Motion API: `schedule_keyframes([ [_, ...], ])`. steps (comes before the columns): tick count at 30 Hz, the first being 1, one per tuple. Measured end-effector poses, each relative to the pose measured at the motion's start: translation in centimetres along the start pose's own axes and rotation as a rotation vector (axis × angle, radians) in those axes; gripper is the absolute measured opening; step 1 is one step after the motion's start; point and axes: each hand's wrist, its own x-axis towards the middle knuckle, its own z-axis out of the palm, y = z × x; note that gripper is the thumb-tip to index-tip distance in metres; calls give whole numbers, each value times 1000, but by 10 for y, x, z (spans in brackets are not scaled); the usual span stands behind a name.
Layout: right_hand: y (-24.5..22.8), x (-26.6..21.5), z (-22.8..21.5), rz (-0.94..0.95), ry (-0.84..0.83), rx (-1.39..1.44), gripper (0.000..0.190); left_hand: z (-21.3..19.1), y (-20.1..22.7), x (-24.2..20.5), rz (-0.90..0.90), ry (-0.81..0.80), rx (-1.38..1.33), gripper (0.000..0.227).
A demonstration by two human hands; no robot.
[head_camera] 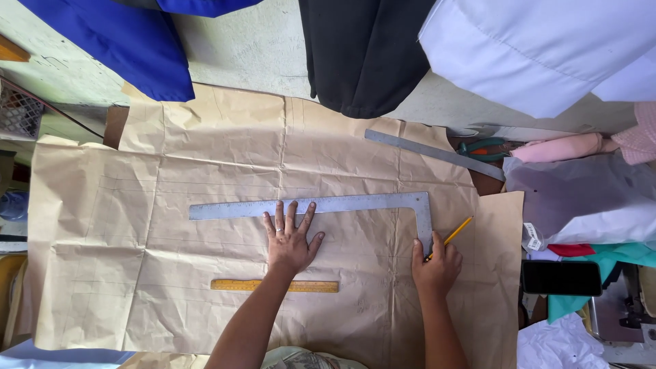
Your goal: The person uses a pencil and various rulers to draw straight lines and angles on a large sheet of brown paper. They reposition the rulers multiple times to create a pattern layout on the paper.
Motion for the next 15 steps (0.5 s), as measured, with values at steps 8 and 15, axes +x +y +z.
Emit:
schedule_keyframes([
  [8, 0, 2, 2, 39, -6, 14, 49, -4, 0, 2, 4, -42, 22, 78],
  [15, 0, 1, 3, 85, -62, 5, 50, 4, -1, 3, -1, -27, 27, 79],
])
